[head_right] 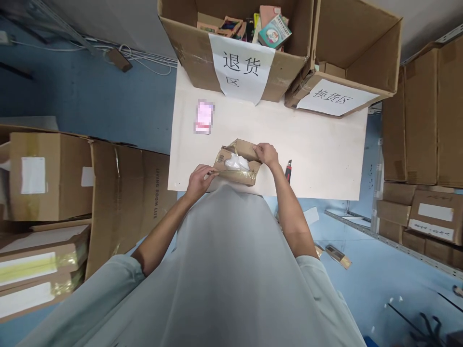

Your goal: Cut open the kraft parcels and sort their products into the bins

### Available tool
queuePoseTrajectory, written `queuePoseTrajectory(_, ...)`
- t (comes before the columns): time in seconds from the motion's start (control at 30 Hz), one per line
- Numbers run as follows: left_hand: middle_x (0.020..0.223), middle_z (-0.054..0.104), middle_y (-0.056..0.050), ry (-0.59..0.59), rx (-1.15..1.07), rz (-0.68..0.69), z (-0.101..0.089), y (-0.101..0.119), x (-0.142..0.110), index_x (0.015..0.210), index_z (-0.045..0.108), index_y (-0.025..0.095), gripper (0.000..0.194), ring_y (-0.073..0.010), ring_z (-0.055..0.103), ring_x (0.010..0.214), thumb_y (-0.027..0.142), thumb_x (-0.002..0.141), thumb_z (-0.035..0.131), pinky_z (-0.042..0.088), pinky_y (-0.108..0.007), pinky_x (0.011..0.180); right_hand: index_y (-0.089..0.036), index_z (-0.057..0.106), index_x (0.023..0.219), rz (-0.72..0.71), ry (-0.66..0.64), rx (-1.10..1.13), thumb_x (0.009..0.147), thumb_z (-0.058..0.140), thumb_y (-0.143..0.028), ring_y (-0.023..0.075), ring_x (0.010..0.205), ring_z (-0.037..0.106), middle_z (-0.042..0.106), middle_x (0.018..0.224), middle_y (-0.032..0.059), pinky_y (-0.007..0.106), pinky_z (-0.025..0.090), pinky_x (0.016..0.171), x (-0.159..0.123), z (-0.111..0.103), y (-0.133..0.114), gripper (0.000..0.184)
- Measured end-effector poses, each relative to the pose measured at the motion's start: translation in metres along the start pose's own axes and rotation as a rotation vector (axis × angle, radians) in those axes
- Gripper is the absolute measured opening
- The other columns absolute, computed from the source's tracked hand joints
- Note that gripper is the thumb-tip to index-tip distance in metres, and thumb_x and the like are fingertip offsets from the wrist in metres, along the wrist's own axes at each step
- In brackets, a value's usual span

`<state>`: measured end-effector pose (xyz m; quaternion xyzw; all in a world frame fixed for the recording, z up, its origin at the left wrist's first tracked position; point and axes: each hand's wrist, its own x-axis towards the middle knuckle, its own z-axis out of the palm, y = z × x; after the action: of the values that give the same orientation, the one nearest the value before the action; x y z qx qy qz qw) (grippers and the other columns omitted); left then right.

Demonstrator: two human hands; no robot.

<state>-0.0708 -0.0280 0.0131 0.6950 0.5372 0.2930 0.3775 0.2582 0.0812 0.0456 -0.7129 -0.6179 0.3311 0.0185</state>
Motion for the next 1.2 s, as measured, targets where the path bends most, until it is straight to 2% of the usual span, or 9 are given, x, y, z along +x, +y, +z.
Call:
queuePoseTrajectory(0.2,0.110,0.080,-0.011,-0.004,0.158,0.096,-0.004,0.001,-0.007,0.116,0.078,0.022,0.021,-0.0305,0.068,0.113,0.033,0.114,0.060,0.057,-0.046,0.104,-0.025,0.076,0.095,-0.042,-0.017,-0.055,0.110,0.055,-0.044,0.0273,0.088,0.065,0.078,0.095,0.0081,0.034,0.037,0.072,-0.009,0.004,-0.019,0.032)
queuePoseTrajectory(0.37,0.142,0.074,-0.020,-0.091,0.379,0.084,0.002,0.021,0.013,0.146,0.071,0.017,0.040,-0.0393,0.061,0.133,0.027,0.108,0.065,0.052,-0.054,0.109,-0.025,0.078,0.103,-0.106,-0.028,-0.081,0.114,0.051,-0.045,0.0287,0.088,0.067,0.080,0.097,0.0094,0.034,0.039,0.074,-0.024,0.006,-0.025,0.036)
queuePoseTrajectory(0.43,0.146,0.072,-0.021,-0.165,0.424,0.110,0.012,0.030,0.024,0.147,0.071,0.017,0.041,-0.0410,0.059,0.137,0.028,0.108,0.066,0.050,-0.056,0.110,-0.025,0.077,0.106,-0.103,-0.024,-0.087,0.115,0.050,-0.045,0.0292,0.090,0.068,0.081,0.101,0.0099,0.034,0.039,0.074,-0.026,0.007,-0.024,0.035)
queuePoseTrajectory(0.6,0.123,0.077,-0.020,-0.329,0.491,0.179,0.040,0.044,0.044,0.125,0.080,0.017,0.025,-0.0415,0.063,0.123,0.032,0.108,0.068,0.049,-0.055,0.102,-0.026,0.077,0.109,-0.054,0.014,-0.102,0.116,0.051,-0.046,0.0310,0.096,0.070,0.083,0.107,0.0106,0.034,0.040,0.075,-0.024,0.014,-0.024,0.033)
queuePoseTrajectory(0.7,0.109,0.078,-0.016,-0.320,0.471,0.224,0.044,0.043,0.043,0.110,0.081,0.019,0.017,-0.0381,0.063,0.115,0.030,0.109,0.068,0.048,-0.051,0.096,-0.027,0.077,0.109,-0.013,0.030,-0.092,0.116,0.050,-0.046,0.0317,0.098,0.070,0.083,0.108,0.0106,0.034,0.041,0.076,-0.020,0.016,-0.025,0.034)
queuePoseTrajectory(0.8,0.098,0.076,-0.011,-0.297,0.437,0.301,0.038,0.036,0.033,0.101,0.079,0.021,0.020,-0.0335,0.063,0.107,0.029,0.112,0.065,0.046,-0.047,0.091,-0.027,0.079,0.111,-0.012,0.037,-0.066,0.115,0.052,-0.046,0.0316,0.099,0.069,0.083,0.110,0.0107,0.034,0.042,0.077,-0.015,0.017,-0.024,0.033)
queuePoseTrajectory(0.97,0.094,0.076,-0.009,-0.252,0.446,0.414,0.031,0.021,0.016,0.098,0.078,0.022,0.030,-0.0282,0.060,0.096,0.029,0.118,0.056,0.043,-0.044,0.083,-0.027,0.081,0.112,-0.016,-0.004,-0.006,0.112,0.053,-0.045,0.0301,0.099,0.068,0.083,0.110,0.0094,0.034,0.044,0.078,-0.008,0.018,-0.020,0.033)
queuePoseTrajectory(1.03,0.092,0.075,-0.008,-0.255,0.450,0.437,0.032,0.016,0.011,0.100,0.078,0.023,0.031,-0.0273,0.060,0.094,0.024,0.118,0.053,0.041,-0.043,0.081,-0.026,0.081,0.110,0.003,0.004,0.006,0.111,0.053,-0.045,0.0290,0.097,0.068,0.082,0.108,0.0091,0.033,0.044,0.077,-0.007,0.020,-0.018,0.035)
queuePoseTrajectory(1.2,0.094,0.075,-0.008,-0.315,0.432,0.369,0.034,0.015,-0.001,0.107,0.080,0.026,0.036,-0.0276,0.062,0.098,0.013,0.115,0.047,0.042,-0.044,0.084,-0.023,0.080,0.100,0.021,0.009,0.025,0.109,0.052,-0.046,0.0252,0.089,0.064,0.079,0.099,0.0083,0.032,0.042,0.074,-0.005,0.022,-0.017,0.038)
